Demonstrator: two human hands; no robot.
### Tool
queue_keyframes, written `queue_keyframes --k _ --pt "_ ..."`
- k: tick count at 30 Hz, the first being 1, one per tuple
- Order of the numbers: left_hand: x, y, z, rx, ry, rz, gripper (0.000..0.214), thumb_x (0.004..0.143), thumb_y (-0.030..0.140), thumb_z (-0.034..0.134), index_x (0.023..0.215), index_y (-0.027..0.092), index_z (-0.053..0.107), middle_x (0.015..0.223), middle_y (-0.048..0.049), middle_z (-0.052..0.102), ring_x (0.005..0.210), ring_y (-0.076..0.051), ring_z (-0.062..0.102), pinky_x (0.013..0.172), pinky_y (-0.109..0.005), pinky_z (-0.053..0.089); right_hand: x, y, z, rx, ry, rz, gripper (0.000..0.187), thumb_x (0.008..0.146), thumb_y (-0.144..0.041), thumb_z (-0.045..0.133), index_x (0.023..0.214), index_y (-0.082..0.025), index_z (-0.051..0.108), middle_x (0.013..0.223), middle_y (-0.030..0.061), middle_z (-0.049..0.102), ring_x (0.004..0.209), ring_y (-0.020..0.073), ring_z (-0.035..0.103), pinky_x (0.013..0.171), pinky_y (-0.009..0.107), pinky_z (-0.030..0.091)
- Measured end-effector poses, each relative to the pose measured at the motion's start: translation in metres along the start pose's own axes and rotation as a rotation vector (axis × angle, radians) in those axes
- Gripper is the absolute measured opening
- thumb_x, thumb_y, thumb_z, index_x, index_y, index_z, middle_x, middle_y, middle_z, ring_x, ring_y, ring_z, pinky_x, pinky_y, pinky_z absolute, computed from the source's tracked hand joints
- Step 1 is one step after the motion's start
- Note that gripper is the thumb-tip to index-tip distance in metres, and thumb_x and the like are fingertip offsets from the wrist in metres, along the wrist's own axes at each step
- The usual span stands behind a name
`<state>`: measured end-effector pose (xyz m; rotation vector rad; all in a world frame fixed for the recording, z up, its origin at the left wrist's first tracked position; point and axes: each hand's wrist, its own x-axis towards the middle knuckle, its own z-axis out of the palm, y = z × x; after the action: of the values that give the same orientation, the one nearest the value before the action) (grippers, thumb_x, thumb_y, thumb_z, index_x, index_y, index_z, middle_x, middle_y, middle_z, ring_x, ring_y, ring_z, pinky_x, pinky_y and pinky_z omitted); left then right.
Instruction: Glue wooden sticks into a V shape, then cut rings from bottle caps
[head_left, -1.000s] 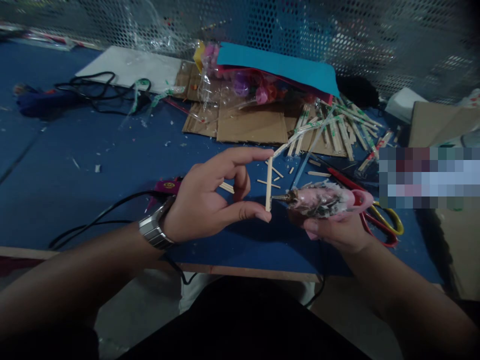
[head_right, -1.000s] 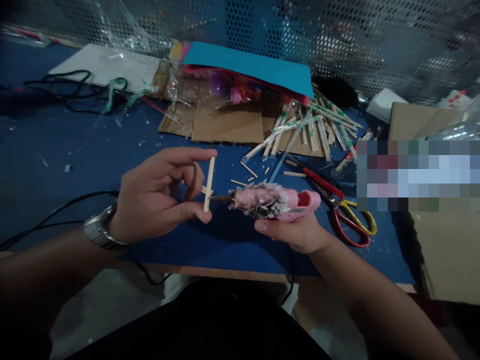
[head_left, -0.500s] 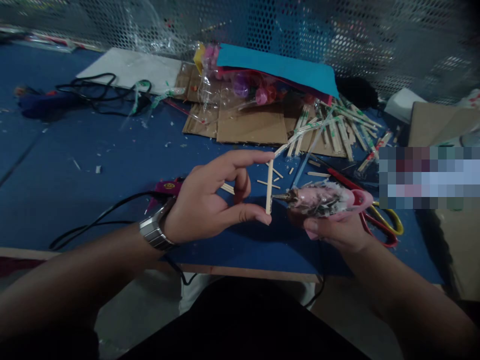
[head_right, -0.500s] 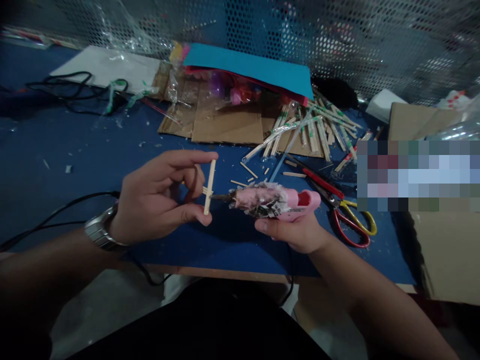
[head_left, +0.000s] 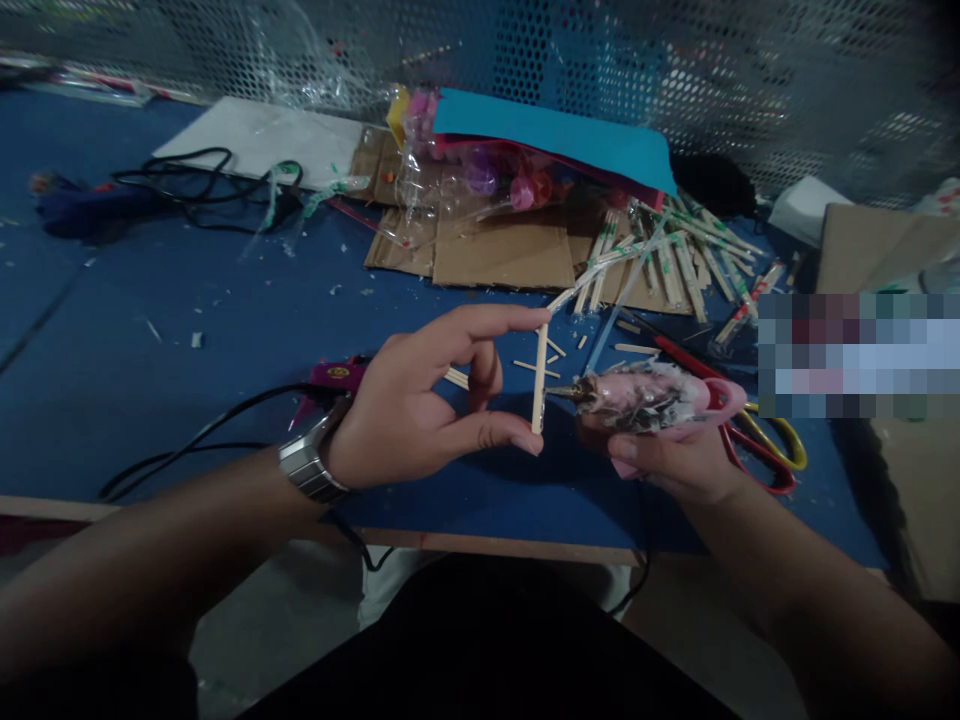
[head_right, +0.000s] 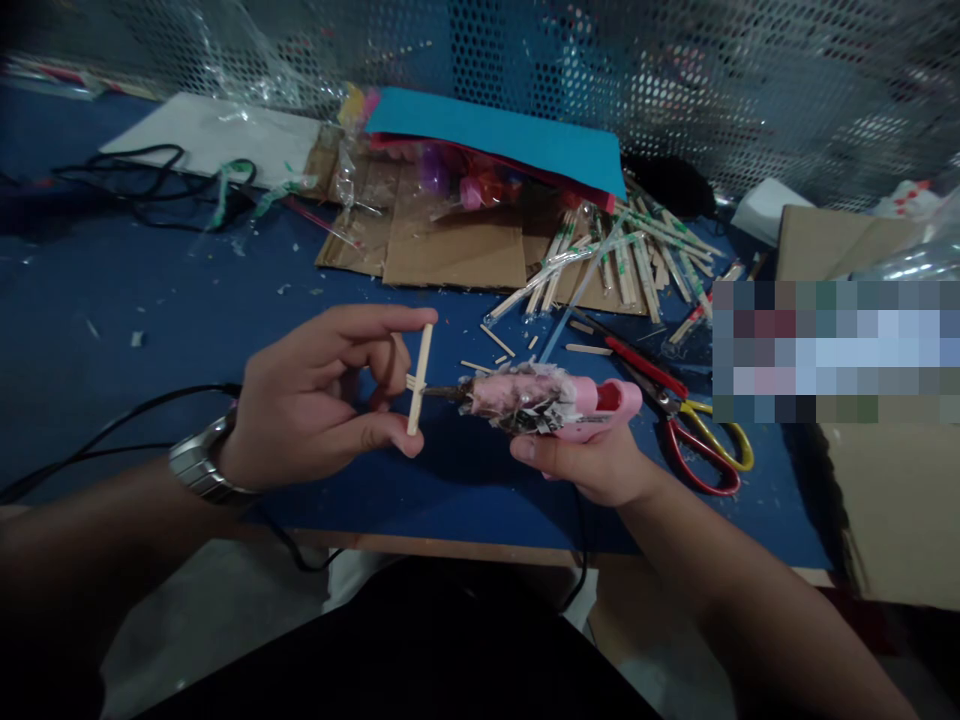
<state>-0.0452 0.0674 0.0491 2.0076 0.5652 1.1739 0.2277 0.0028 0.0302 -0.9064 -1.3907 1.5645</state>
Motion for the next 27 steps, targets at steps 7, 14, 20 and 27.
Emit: queue_keyframes --k 7,14,20,27 --pt "-0.0012 0.0019 0.0002 -0.026 -0.016 -0.045 0.072 0.078 0.046 0.095 0.143 0.031 0.066 0.070 0.0020 0.061 0.061 -0.015 0.059 0.056 -0.030 0.057 -0.0005 0.0017 -0.0005 -0.003 0.023 -0.015 0.038 0.086 -0.025 0.084 0.124 -0.031 0.083 0.112 0.0060 0.080 0.050 0.0054 0.055 0.038 0.015 0.048" --pt "-0.0029 0.0001 0.0005 -0.030 -0.010 -0.035 0.074 0.077 0.049 0.096 0.143 0.033 0.066 0.072 0.0005 0.064 0.060 -0.015 0.060 0.055 -0.030 0.058 -0.0031 0.0017 -0.0008 -0.016 0.086 0.068 0.034 0.084 -0.030 0.087 0.118 -0.029 0.084 0.078 0.0023 0.075 0.044 0.0083 0.051 0.035 0.018 0.044" --pt "-0.0030 0.0002 0.0003 -0.012 -0.009 -0.034 0.075 0.076 0.050 0.096 0.143 0.033 0.067 0.073 0.0005 0.065 0.060 -0.015 0.059 0.055 -0.030 0.057 -0.0017 -0.0003 0.0000 -0.021 0.076 0.076 0.036 0.085 -0.033 0.086 0.120 -0.027 0.082 0.076 0.0021 0.073 0.044 0.0088 0.050 0.035 0.019 0.042" --pt "-0.0028 -0.0006 0.0010 -0.026 -0.007 -0.002 0.075 0.077 0.048 0.096 0.143 0.029 0.067 0.072 0.0029 0.064 0.059 -0.011 0.059 0.056 -0.026 0.057 -0.0027 0.0015 0.0004 0.003 0.081 0.056 0.032 0.086 -0.031 0.086 0.118 -0.029 0.082 0.071 0.0002 0.070 0.046 0.0082 0.051 0.038 0.017 0.041"
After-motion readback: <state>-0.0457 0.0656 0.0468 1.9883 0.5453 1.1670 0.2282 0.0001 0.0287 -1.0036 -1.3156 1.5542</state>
